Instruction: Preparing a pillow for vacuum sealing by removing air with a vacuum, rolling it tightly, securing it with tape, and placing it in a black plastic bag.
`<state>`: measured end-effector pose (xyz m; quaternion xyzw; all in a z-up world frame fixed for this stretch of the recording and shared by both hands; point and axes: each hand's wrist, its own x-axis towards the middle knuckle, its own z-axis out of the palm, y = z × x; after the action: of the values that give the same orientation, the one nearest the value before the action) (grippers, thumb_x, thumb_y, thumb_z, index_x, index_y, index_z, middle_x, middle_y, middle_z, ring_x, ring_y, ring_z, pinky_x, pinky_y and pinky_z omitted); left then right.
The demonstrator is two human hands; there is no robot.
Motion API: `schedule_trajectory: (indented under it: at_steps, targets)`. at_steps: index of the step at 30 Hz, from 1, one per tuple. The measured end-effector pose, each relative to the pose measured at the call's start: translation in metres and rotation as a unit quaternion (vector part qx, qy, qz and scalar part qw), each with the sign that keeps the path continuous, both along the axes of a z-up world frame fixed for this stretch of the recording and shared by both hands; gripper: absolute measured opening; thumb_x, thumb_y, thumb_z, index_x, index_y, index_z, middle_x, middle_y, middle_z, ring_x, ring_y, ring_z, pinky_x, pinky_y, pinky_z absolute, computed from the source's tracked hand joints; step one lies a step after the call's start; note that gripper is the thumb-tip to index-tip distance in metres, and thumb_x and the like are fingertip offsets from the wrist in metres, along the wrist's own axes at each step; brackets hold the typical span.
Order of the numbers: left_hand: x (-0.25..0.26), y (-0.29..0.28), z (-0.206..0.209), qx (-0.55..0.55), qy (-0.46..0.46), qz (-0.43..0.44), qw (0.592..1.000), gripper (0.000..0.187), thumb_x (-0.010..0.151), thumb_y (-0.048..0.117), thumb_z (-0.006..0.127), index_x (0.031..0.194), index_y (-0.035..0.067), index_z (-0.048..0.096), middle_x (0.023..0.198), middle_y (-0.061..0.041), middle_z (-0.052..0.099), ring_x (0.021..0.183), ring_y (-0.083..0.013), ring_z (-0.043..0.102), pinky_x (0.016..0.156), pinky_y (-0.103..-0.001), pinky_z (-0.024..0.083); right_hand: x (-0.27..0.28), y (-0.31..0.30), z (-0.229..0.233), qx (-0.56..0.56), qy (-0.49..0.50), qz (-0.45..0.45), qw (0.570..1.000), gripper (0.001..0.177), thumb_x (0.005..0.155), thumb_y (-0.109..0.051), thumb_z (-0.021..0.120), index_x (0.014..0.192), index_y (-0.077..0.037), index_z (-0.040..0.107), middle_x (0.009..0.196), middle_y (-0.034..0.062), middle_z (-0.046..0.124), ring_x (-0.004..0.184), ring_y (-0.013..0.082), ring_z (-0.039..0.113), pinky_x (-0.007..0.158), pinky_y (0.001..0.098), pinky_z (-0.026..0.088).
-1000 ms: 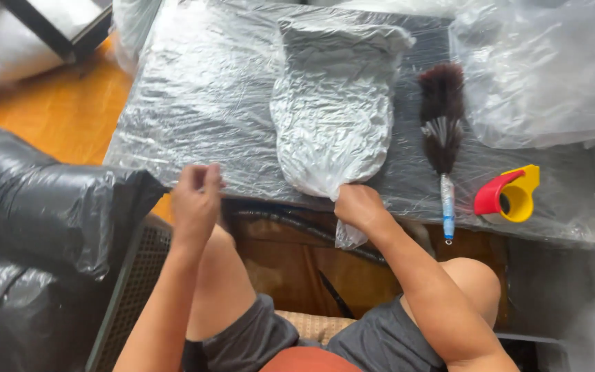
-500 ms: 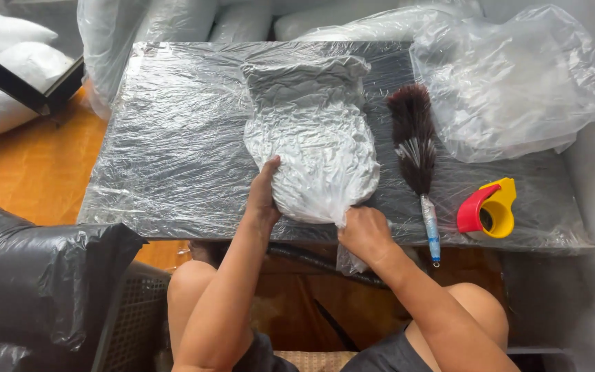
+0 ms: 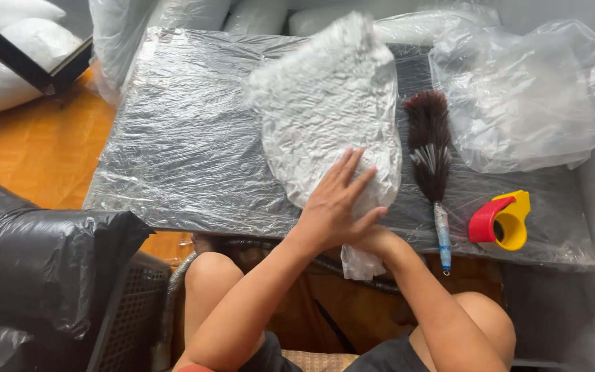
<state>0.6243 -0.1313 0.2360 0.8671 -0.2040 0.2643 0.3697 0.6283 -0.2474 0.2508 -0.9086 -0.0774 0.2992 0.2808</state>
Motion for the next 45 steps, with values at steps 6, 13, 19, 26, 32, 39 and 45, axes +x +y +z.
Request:
schedule_trajectory:
  at_steps: [6, 13, 19, 26, 32, 39, 45]
  targets:
    - [0.043, 0.074, -0.078, -0.332, 0.237, 0.370, 0.834, 0.081, 0.088, 0.061, 0.073, 0.137, 0.002, 0.043, 0.138, -0.025, 0.043, 0.136, -0.0434, 0.045, 0.115, -0.052, 0.038, 0.018, 0.006, 0.004, -0.149, 0.154, 0.029, 0.976, 0.092, 0.082, -0.078, 0.054, 0.131, -0.002, 0.071, 0.145, 0.0174, 0.061, 0.140, 0.0262, 0.053, 0.118, 0.0403, 0.041]
    - [0.041, 0.058, -0.059, -0.601, 0.365, 0.161, 0.693, 0.109, 0.075, 0.071, 0.075, 0.152, 0.001, 0.042, 0.147, -0.031, 0.050, 0.141, -0.0455, 0.045, 0.115, -0.055, 0.040, 0.014, -0.013, -0.018, -0.130, 0.118, 0.018, 0.984, 0.092, 0.080, -0.076, 0.062, 0.131, 0.000, 0.070, 0.141, 0.0204, 0.064, 0.138, 0.0298, 0.056, 0.113, 0.0433, 0.045]
    - [0.027, 0.059, -0.011, -0.575, 0.289, 0.159, 0.748, 0.079, 0.082, 0.059, 0.079, 0.136, 0.005, 0.058, 0.127, -0.025, 0.066, 0.124, -0.0352, 0.063, 0.106, -0.048, 0.051, 0.012, -0.012, -0.014, -0.073, 0.144, -0.056, 0.985, 0.105, 0.069, -0.079, 0.072, 0.139, -0.002, 0.065, 0.146, 0.0174, 0.060, 0.140, 0.0265, 0.053, 0.116, 0.0401, 0.045]
    - [-0.027, -0.003, 0.073, -0.208, 0.045, 0.124, 0.969, 0.106, 0.076, 0.051, 0.084, 0.156, 0.001, 0.035, 0.144, -0.038, 0.046, 0.130, -0.0558, 0.051, 0.107, -0.059, 0.045, -0.010, -0.012, -0.054, 0.318, 0.296, -0.365, 0.823, 0.049, 0.075, -0.005, 0.089, 0.115, 0.005, 0.062, 0.096, 0.0058, 0.066, 0.088, 0.0183, 0.072, 0.089, 0.0400, 0.059]
    - [0.013, -0.007, 0.005, 0.056, 0.112, 0.089, 0.988, 0.124, 0.071, 0.047, 0.088, 0.162, -0.002, 0.019, 0.162, -0.043, 0.011, 0.150, -0.0615, 0.014, 0.124, -0.064, 0.011, 0.011, 0.000, -0.060, 0.276, 0.208, -0.290, 0.893, 0.072, 0.070, -0.018, 0.092, 0.130, 0.002, 0.058, 0.105, 0.0135, 0.071, 0.090, 0.0233, 0.075, 0.083, 0.0405, 0.062]
    - [0.039, -0.002, -0.045, 0.138, 0.223, 0.003, 0.965, 0.121, 0.064, 0.078, 0.073, 0.157, 0.008, 0.039, 0.162, -0.033, 0.025, 0.152, -0.0517, 0.022, 0.124, -0.060, 0.018, -0.002, 0.034, -0.024, 0.079, 0.134, -0.072, 0.985, 0.095, 0.073, -0.060, 0.078, 0.142, 0.001, 0.059, 0.141, 0.0188, 0.065, 0.131, 0.0313, 0.061, 0.104, 0.0443, 0.051]
    - [0.050, -0.007, -0.082, 0.116, 0.157, 0.028, 0.980, 0.095, 0.066, 0.067, 0.070, 0.145, 0.018, 0.057, 0.151, -0.023, 0.050, 0.147, -0.0425, 0.040, 0.123, -0.052, 0.026, 0.007, 0.021, -0.103, 0.065, 0.032, -0.106, 0.992, 0.066, 0.075, -0.057, 0.076, 0.127, -0.017, 0.073, 0.125, 0.0064, 0.074, 0.121, 0.0256, 0.067, 0.099, 0.0454, 0.056]
